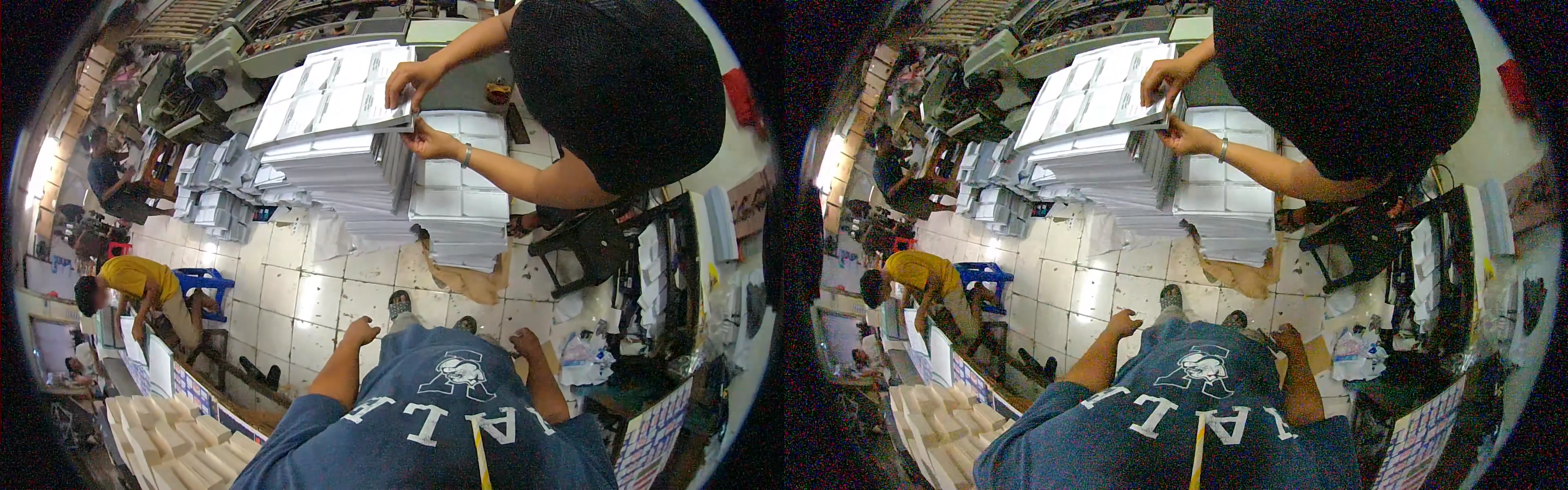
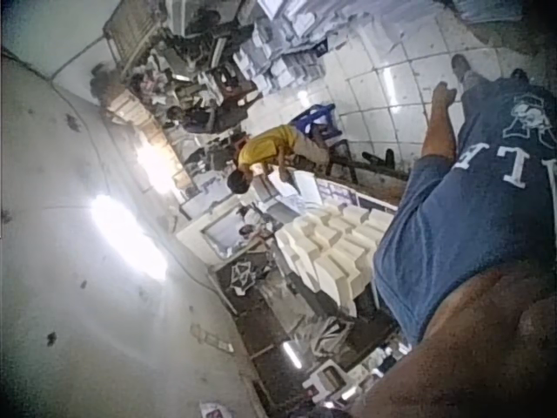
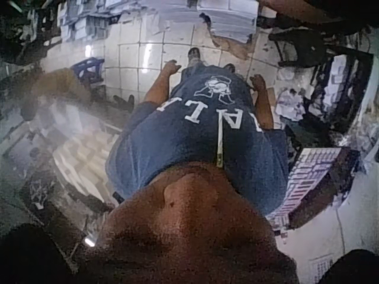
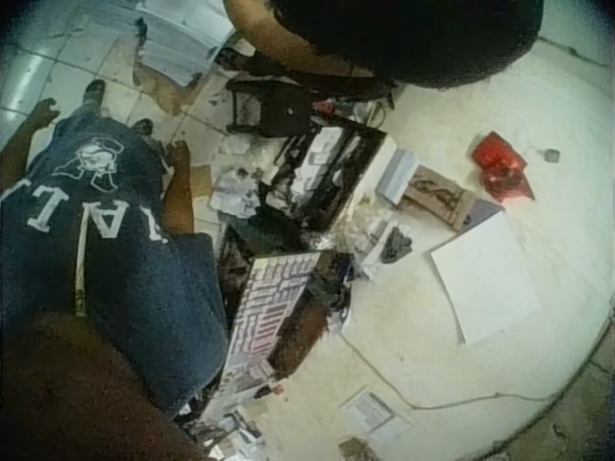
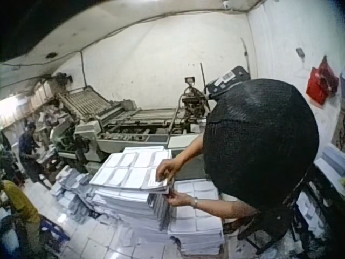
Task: The person carries a stack of printed paper through a workshop and places it onto the bed of a large industrial paper cutting machine. They align the stack against the machine guides and press buttons on the control panel to operate the blade.
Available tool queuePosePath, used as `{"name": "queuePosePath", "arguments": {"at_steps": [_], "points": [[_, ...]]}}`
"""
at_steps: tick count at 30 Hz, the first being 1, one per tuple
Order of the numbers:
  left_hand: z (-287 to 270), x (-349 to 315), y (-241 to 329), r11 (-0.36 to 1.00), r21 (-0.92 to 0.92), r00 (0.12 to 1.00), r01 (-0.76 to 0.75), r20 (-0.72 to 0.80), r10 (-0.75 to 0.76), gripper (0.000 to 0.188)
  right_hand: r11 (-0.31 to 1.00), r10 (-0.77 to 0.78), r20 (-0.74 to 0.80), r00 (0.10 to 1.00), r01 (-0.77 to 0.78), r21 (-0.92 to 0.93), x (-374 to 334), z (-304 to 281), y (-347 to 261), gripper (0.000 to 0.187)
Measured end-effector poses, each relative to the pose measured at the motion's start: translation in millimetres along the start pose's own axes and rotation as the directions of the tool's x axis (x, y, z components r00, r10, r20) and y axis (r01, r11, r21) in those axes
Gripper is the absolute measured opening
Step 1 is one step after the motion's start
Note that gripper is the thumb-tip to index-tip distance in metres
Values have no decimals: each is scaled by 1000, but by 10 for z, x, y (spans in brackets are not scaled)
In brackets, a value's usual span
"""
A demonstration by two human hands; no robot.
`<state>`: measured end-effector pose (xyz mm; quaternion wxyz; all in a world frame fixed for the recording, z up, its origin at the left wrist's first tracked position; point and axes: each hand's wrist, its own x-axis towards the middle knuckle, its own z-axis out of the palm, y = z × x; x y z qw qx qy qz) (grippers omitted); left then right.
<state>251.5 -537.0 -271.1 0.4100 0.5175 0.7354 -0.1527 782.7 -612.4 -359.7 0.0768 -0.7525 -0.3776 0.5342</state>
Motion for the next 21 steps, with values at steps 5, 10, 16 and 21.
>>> {"name": "queuePosePath", "arguments": {"at_steps": [5, 10, 16, 21], "points": [[-37, -19, 12, 998, -51, 999, 37, 24, -36, 63, 997, 72, -16, 997, -72, 11, -58, -3, -290, 47], [-6, -55, -42, 996, -84, 1000, 20, -16, -22, 63, 971, -91, -46, 995, 78, -226, -149, -65, -573, 50], [157, 123, -145, 988, -151, 1000, -6, -5, 5, 64, 954, -130, -57, 990, 110, -279, 234, -67, -150, 49], [266, 187, -388, 985, -174, 1000, -2, -10, 0, 64, 969, -61, -36, 997, 50, -240, -46, 34, -510, 52]]}}
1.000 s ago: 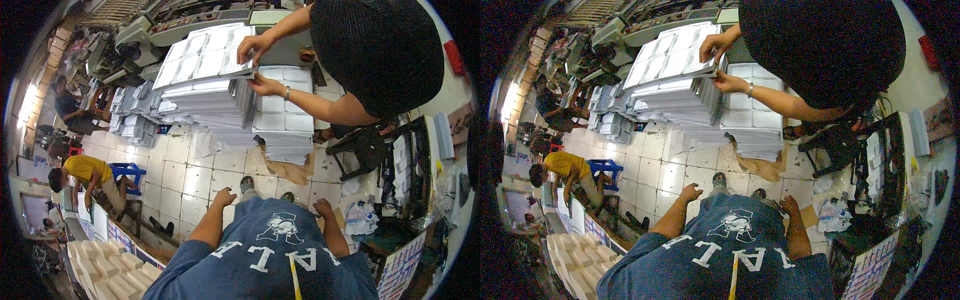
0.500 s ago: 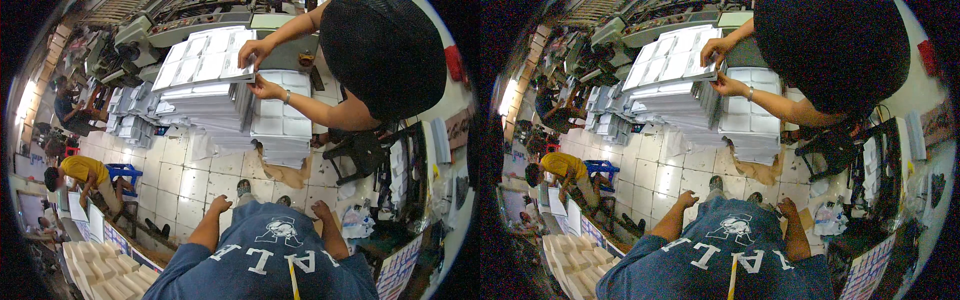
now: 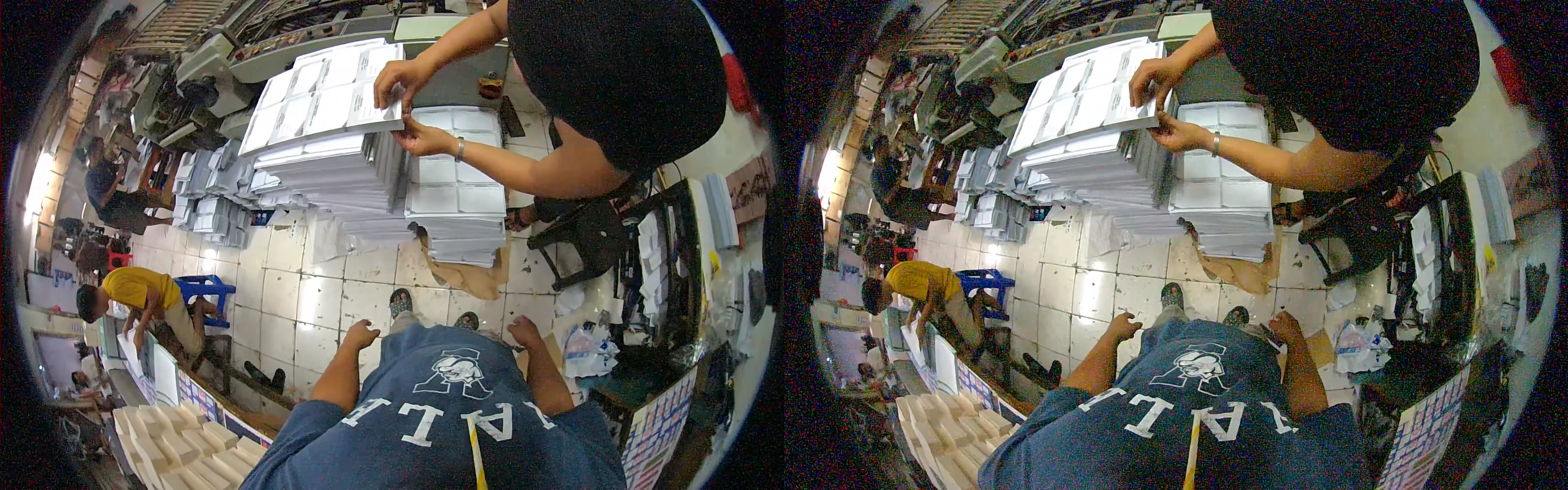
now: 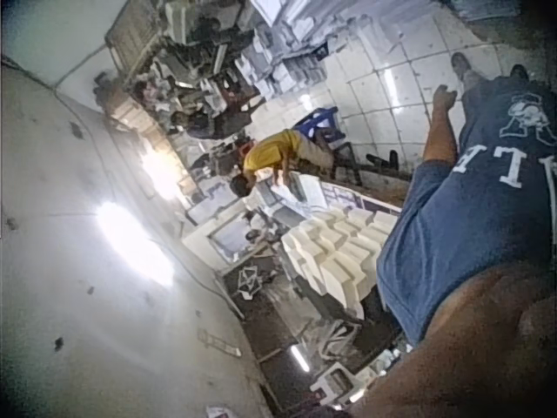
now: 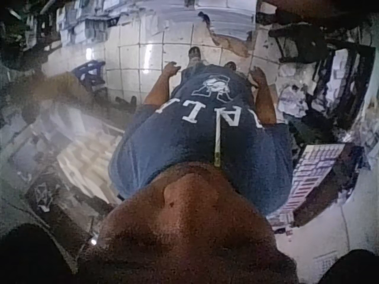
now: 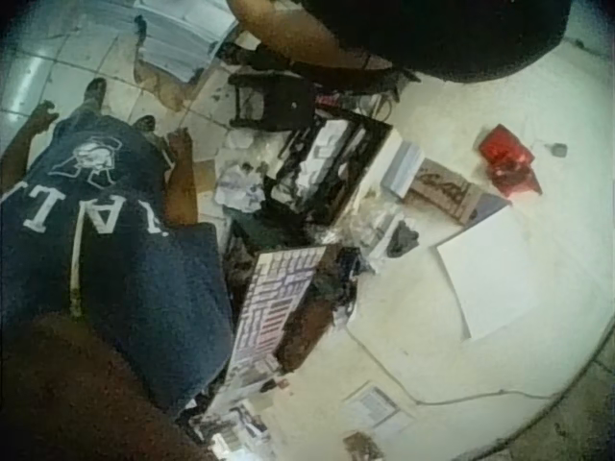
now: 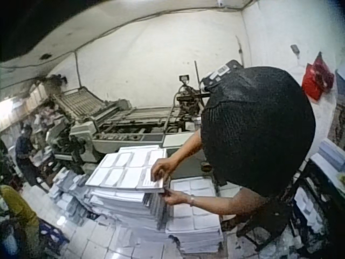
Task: The person carries a stack of printed paper through a workshop and places it onto the bed of a large industrial paper cutting machine. They align the stack against the machine guides and press buttons on the control panel to operate the blade.
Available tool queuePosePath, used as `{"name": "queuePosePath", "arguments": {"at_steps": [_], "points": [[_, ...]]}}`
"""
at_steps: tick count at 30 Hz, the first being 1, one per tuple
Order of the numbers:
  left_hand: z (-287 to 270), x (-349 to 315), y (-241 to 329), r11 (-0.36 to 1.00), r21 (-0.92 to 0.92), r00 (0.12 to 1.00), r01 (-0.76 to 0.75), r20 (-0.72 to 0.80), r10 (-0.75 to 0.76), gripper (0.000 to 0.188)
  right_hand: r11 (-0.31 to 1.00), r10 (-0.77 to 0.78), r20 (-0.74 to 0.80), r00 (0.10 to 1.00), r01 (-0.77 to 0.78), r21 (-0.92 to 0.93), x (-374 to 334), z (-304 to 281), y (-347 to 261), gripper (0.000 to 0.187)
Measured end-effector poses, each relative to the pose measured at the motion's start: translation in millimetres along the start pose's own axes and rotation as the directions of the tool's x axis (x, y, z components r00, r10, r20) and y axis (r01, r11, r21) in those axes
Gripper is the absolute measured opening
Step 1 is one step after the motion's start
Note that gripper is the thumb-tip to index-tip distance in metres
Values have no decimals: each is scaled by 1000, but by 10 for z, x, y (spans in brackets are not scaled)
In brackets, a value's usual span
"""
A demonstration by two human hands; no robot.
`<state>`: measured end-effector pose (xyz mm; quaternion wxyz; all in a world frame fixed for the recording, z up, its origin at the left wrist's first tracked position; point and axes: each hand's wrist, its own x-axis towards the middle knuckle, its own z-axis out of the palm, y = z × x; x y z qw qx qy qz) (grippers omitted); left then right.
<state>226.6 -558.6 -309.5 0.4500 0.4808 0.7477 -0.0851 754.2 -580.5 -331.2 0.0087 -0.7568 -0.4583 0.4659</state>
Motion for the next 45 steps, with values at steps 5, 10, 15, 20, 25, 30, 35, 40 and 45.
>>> {"name": "queuePosePath", "arguments": {"at_steps": [5, 10, 15, 20, 25, 30, 35, 40, 45], "points": [[-87, -30, 108, 1000, 16, 1000, 17, -2, -17, 63, 1000, 4, 27, 1000, -4, -11, -36, 45, 51, 54], [-154, -60, 227, 1000, 17, 1000, -12, 3, 12, 65, 998, 47, 46, 998, -48, 28, 134, 169, 317, 53], [-166, -58, 307, 999, 35, 1000, -16, 19, 15, 65, 993, 97, 226, 969, -78, -92, 275, 54, 332, 54], [-142, -47, 206, 999, 30, 1000, 9, 7, -9, 67, 1000, 14, 42, 999, -13, -16, -2, 104, 159, 56], [-134, -49, 260, 998, 55, 1000, -1, 12, 0, 66, 995, 95, 37, 995, -95, 5, -19, 83, 167, 57], [-152, -92, 193, 999, 49, 1000, 2, 13, -2, 66, 998, 57, 44, 997, -58, 9, -104, 33, 44, 56], [-147, -117, 195, 999, 53, 1000, 2, 7, -3, 67, 995, 89, 57, 994, -91, 45, -123, 40, 15, 57], [-133, -88, 326, 998, 53, 1000, -21, 19, 20, 67, 996, 62, 12, 998, -63, 57, 15, 98, 299, 57], [-98, -96, 255, 998, 61, 1000, -7, 23, 5, 67, 994, 74, 23, 997, -76, 78, -5, 63, 226, 55]]}}
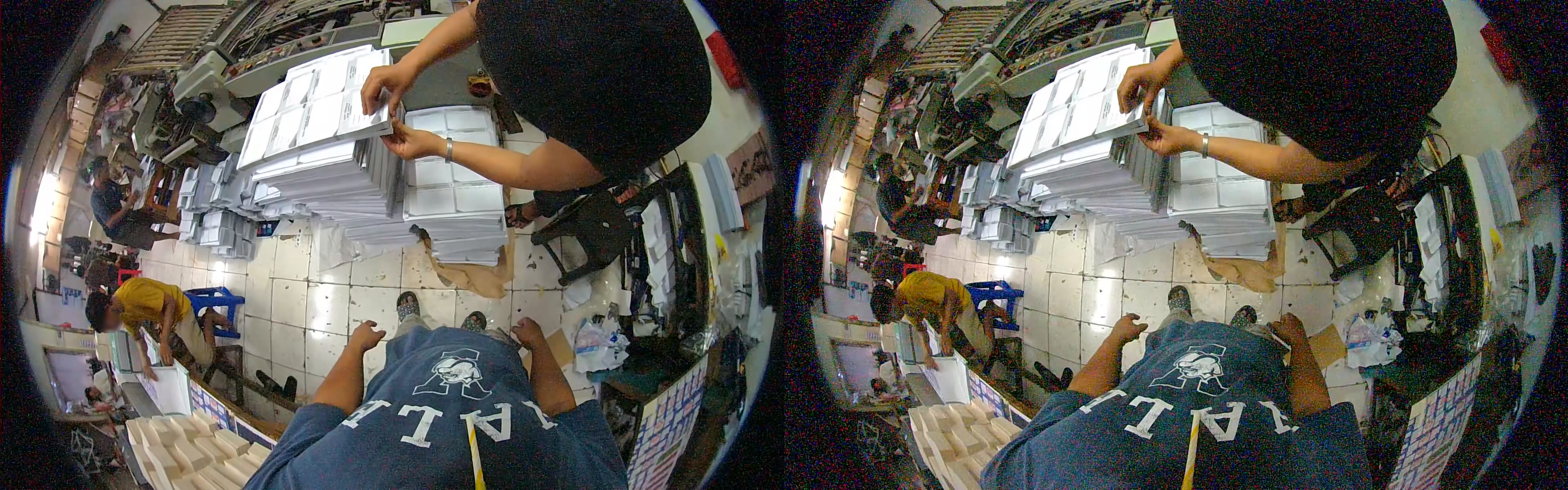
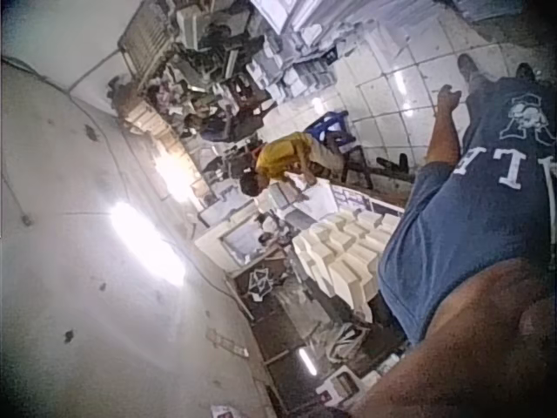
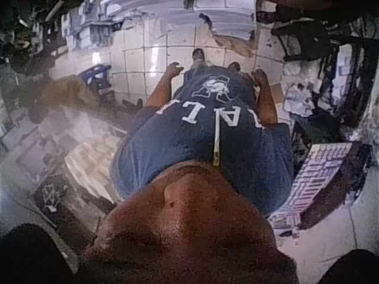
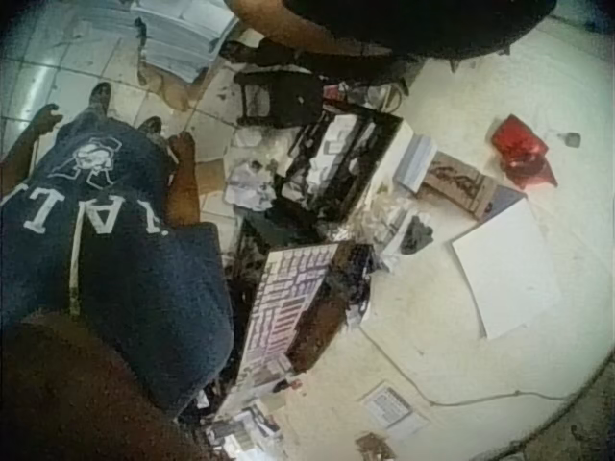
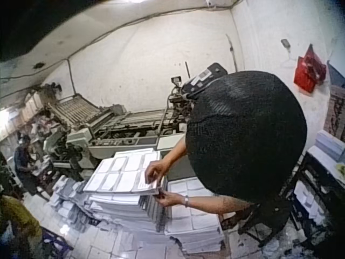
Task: The person carries a stack of printed paper through a workshop and places it onto the bed of a large industrial paper cutting machine. They align the stack against the machine guides and press buttons on the control panel to operate the blade.
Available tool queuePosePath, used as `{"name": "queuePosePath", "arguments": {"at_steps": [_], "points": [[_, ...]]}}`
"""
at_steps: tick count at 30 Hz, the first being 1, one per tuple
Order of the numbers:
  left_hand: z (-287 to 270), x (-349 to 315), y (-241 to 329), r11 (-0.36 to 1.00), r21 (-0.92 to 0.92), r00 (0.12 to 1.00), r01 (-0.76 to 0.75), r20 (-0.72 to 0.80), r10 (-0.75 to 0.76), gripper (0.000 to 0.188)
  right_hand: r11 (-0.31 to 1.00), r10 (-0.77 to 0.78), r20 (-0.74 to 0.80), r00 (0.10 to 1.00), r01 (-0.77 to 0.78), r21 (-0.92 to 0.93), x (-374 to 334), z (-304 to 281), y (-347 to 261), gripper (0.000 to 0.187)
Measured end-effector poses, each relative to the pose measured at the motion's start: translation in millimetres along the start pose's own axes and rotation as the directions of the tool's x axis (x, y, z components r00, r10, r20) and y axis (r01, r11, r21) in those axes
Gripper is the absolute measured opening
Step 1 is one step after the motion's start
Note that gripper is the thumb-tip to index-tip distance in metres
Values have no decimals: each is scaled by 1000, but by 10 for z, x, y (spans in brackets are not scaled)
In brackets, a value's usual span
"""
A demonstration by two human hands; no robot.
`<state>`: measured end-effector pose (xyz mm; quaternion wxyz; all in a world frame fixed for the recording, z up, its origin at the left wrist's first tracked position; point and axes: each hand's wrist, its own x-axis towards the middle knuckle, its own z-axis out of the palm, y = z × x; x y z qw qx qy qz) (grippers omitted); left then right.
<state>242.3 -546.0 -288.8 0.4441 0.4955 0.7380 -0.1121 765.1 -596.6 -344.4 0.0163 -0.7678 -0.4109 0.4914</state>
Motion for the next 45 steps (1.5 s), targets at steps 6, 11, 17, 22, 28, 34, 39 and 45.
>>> {"name": "queuePosePath", "arguments": {"at_steps": [6, 11, 17, 22, 28, 34, 39, 45], "points": [[-16, -123, -175, 998, -13, 998, 60, 4, -60, 67, 992, -115, 5, 993, 115, -58, 166, 268, 76, 51], [-156, 63, 45, 994, 81, 992, -67, -97, 75, 68, 659, -531, 192, 825, 545, -518, 560, 291, 676, 42], [148, 760, -717, 881, -452, 971, -138, -236, 32, 67, 608, -446, 263, 856, 505, -613, 258, -399, 329, 37], [-59, 873, -731, 514, -854, 972, 80, -48, -231, 56, 871, -70, 50, 996, 85, -484, 43, -780, -534, 48], [-591, 1245, -1229, 488, -836, 965, 253, 182, -189, 49, 933, 7, -134, 991, -55, -357, -261, -605, -1885, 59], [-2721, 1637, -2012, 672, -736, 970, 83, -94, -223, 42, 936, -300, -187, 935, 251, -247, -193, 22, -3605, 51], [-5071, 1751, -1985, 850, -452, 877, -272, -479, 26, 47, 945, -328, -294, 898, 308, -112, -859, -316, -5047, 49], [-5917, 1698, -1070, 821, -334, 743, -463, -652, 153, 46, 655, -732, -400, 552, 732, -189, -1877, -832, -6129, 38]]}}
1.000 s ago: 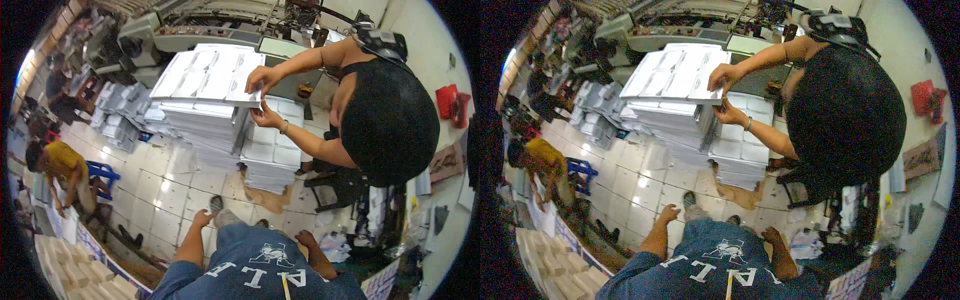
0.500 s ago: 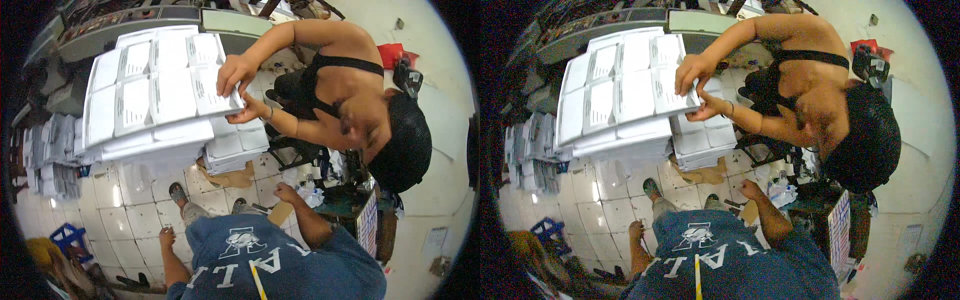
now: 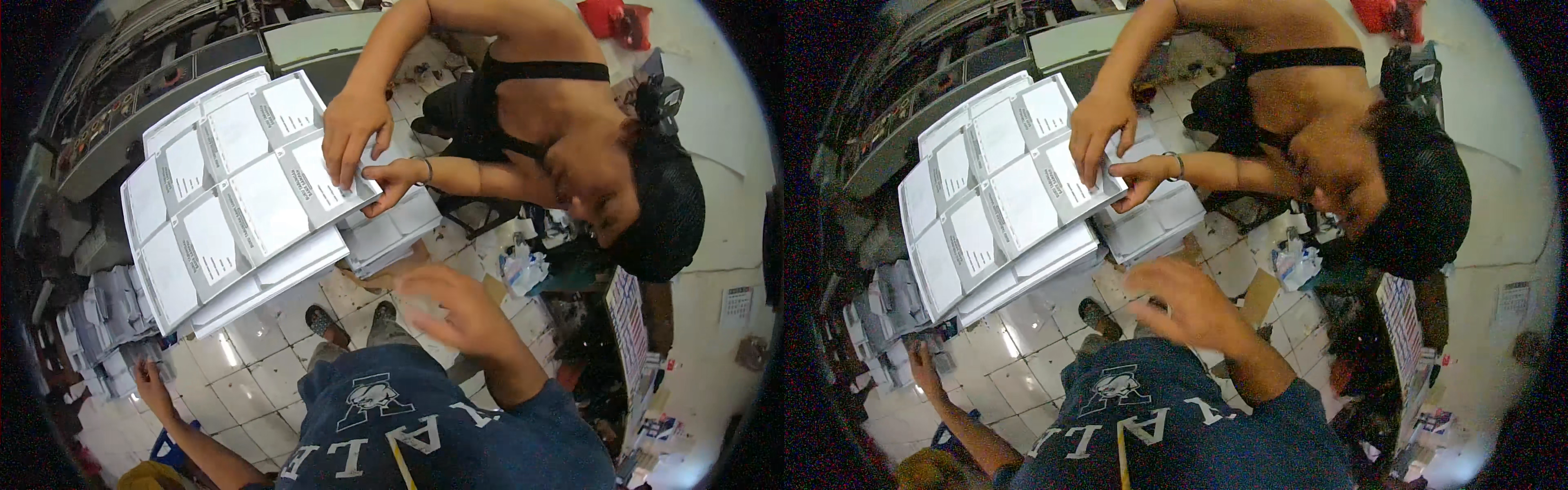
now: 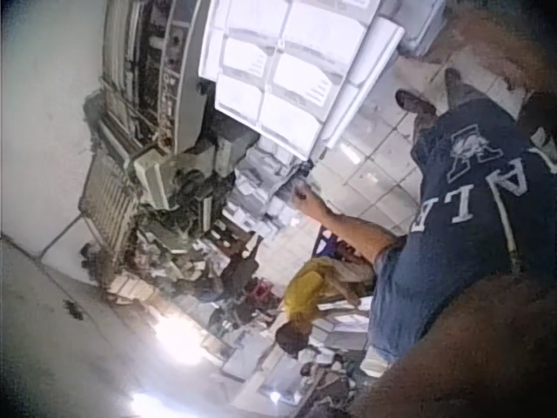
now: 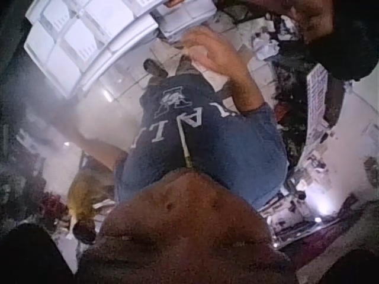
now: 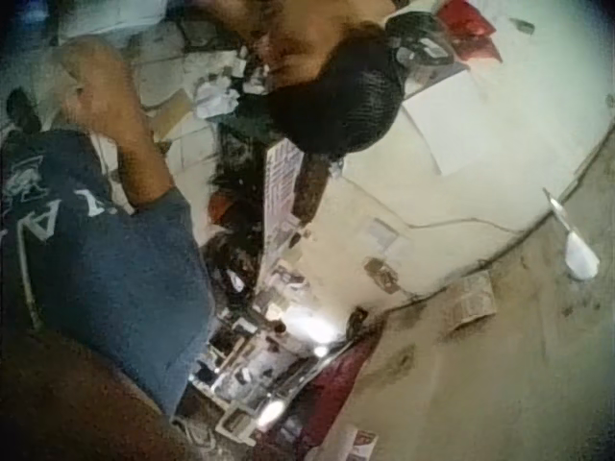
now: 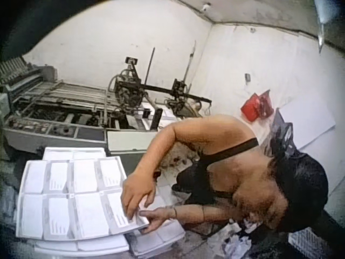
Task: The person carries a stack of printed paper through a workshop and places it onto the bed of a large industrial paper cutting machine. They align the stack against the machine guides and press buttons on the control panel to operate the blade.
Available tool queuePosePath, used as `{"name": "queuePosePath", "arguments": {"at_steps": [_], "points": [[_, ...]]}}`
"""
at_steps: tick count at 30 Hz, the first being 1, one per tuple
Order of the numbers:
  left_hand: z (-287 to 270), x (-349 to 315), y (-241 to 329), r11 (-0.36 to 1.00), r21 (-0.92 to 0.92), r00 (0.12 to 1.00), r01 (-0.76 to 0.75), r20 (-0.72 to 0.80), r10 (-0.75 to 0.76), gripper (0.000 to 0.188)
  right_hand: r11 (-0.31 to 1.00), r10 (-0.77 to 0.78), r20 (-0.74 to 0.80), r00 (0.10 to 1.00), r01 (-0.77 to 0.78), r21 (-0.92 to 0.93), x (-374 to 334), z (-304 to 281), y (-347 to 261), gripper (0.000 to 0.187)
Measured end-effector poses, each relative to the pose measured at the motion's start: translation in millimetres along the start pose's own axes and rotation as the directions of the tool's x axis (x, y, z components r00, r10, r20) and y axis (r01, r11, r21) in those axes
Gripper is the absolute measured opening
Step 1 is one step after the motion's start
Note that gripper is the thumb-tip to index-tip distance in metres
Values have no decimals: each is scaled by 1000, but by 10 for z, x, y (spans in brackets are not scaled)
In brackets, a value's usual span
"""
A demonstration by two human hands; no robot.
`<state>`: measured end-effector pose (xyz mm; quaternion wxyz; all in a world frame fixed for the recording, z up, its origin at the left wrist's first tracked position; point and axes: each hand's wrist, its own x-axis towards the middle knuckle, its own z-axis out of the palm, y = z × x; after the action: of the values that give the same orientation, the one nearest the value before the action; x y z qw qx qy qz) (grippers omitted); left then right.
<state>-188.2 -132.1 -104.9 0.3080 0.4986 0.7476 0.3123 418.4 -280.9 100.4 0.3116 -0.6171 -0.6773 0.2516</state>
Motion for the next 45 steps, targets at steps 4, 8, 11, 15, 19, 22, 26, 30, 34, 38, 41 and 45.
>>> {"name": "queuePosePath", "arguments": {"at_steps": [4, 8, 11, 15, 19, 22, 26, 30, 34, 38, 41, 45], "points": [[91, 58, -748, 859, 456, 969, -232, 31, 245, 46, 879, -471, -26, 882, 472, 69, 266, -352, -922, 24], [528, -515, -794, 953, 302, 990, -7, 135, -36, 42, 668, -717, -263, 646, 744, 5, 15, -447, -637, 27], [991, -721, -878, 949, 248, 934, 195, 249, -257, 51, 921, -370, -82, 925, 377, 97, -287, -632, -408, 36], [1076, -1366, -961, 808, 330, 762, 487, 292, -578, 63, 976, 215, 64, 974, -214, -28, -513, -14, 462, 45], [834, -1708, -1306, 797, 338, 634, 500, 484, -603, 64, 845, 533, 379, 756, -493, -207, -1249, 731, 1545, 58], [1072, -1934, -657, 641, 408, 540, 650, 346, -767, 64, 778, 601, 484, 636, -604, -173, -1763, 1053, 2060, 64], [1103, -1950, -425, 673, 394, 596, 626, 315, -739, 64, 646, 735, 411, 539, -742, -182, -2232, 1267, 2509, 66], [1253, -1854, -282, 717, 396, 654, 574, 304, -692, 66, 548, 809, 341, 480, -824, -142, -2431, 1268, 2770, 61], [1390, -1788, -174, 751, 382, 666, 538, 353, -657, 70, 525, 831, 266, 488, -846, -89, -2613, 1349, 3024, 58], [1446, -1782, -211, 752, 381, 659, 538, 366, -657, 71, 511, 838, 230, 496, -860, -9, -2697, 1421, 3095, 56], [1438, -1850, -244, 714, 425, 629, 556, 346, -696, 71, 506, 842, 241, 482, -861, -48, -2754, 1477, 3084, 56], [1390, -1904, -361, 663, 442, 572, 605, 338, -747, 72, 474, 860, 261, 439, -876, -90, -2790, 1535, 3029, 57]]}}
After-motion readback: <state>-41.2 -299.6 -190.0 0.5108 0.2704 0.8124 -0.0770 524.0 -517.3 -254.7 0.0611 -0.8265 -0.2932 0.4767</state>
